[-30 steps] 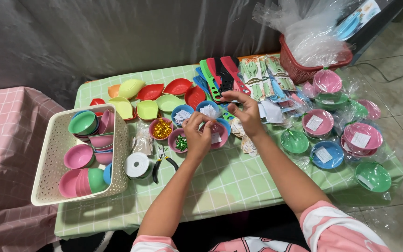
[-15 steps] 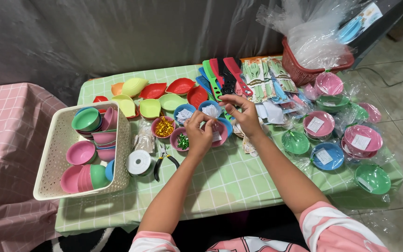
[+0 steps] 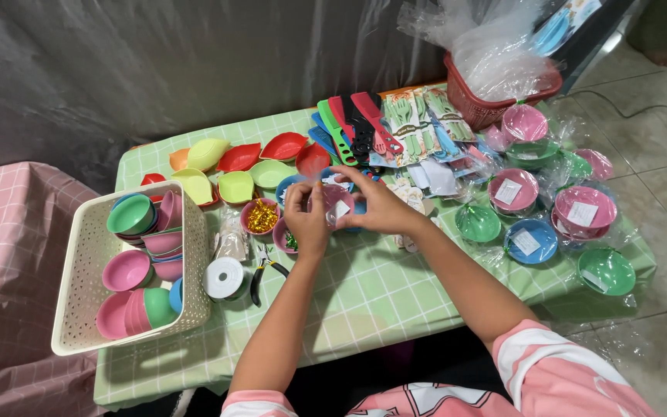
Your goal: The person assembles sets of plastic toy dishes by placing small paper slips and decorative items into colorful bowls and containers. They handle various items one at a time, including small cups, bowls, and paper slips, and then group the completed sets together on the table.
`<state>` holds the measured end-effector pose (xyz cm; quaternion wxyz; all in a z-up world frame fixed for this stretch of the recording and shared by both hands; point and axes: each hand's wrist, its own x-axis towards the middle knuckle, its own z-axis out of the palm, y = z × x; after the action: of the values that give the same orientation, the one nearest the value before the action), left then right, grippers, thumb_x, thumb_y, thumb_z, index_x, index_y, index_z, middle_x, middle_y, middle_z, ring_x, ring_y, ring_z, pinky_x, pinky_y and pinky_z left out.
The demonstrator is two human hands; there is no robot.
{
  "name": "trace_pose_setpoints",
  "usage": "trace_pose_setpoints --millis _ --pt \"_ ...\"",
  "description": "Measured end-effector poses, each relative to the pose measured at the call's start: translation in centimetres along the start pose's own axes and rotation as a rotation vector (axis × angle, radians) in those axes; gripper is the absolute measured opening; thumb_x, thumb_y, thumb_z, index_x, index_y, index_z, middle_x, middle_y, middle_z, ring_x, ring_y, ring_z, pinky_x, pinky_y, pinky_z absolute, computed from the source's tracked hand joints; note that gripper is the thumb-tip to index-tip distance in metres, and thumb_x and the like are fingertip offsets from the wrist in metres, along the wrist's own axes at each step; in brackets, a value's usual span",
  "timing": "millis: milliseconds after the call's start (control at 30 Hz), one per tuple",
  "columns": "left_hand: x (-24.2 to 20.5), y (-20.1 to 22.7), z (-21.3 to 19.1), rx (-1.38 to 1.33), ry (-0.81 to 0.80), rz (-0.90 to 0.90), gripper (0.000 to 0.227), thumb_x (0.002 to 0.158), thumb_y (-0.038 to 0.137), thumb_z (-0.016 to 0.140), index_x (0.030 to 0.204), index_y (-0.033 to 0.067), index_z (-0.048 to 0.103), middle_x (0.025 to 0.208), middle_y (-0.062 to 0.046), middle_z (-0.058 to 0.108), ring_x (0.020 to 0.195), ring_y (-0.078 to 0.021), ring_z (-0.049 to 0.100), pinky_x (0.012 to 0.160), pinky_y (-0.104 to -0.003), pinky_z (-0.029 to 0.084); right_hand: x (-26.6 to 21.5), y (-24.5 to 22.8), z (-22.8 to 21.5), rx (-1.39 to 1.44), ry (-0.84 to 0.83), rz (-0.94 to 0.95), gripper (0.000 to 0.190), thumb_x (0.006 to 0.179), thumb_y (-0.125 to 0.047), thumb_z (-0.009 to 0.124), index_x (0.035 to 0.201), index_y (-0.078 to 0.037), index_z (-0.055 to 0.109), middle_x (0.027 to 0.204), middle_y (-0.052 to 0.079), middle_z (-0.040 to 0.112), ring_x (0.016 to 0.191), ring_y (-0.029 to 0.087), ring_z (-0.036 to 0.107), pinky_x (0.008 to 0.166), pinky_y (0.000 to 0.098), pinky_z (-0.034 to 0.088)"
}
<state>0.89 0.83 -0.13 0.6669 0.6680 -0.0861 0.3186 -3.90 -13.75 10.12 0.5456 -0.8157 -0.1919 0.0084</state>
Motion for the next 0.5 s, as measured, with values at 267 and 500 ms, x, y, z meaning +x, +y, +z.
trace_pose_setpoints --millis 267,500 --pt "-1.2 0.2 0.7 -0.083 -0.081 -0.099 0.021 0.095 0.007 0.068 0.077 0.0013 0.058 0.086 -0.012 0.062 0.088 -0.0195 0.063 0.082 -0.034 0.052 -3.6 3.5 1.2 -0.334 0.055 -0.134 0.075 0.075 -0.006 0.080 0.143 -0.012 0.048 0.145 0.019 0.046 0.126 0.045 0.053 0.103 0.0548 0.048" --pt "-2.2 2.6 1.1 -0.065 -0.377 -0.108 0.022 0.102 0.023 0.059 0.113 0.0097 0.072 0.111 -0.010 0.063 0.100 -0.0202 0.064 0.084 -0.034 0.057 -8.2 6.4 -2.9 -0.551 0.291 -0.140 0.062 0.073 0.000 0.071 0.133 -0.015 0.062 0.138 0.020 0.056 0.120 0.043 0.059 0.099 0.0522 0.051"
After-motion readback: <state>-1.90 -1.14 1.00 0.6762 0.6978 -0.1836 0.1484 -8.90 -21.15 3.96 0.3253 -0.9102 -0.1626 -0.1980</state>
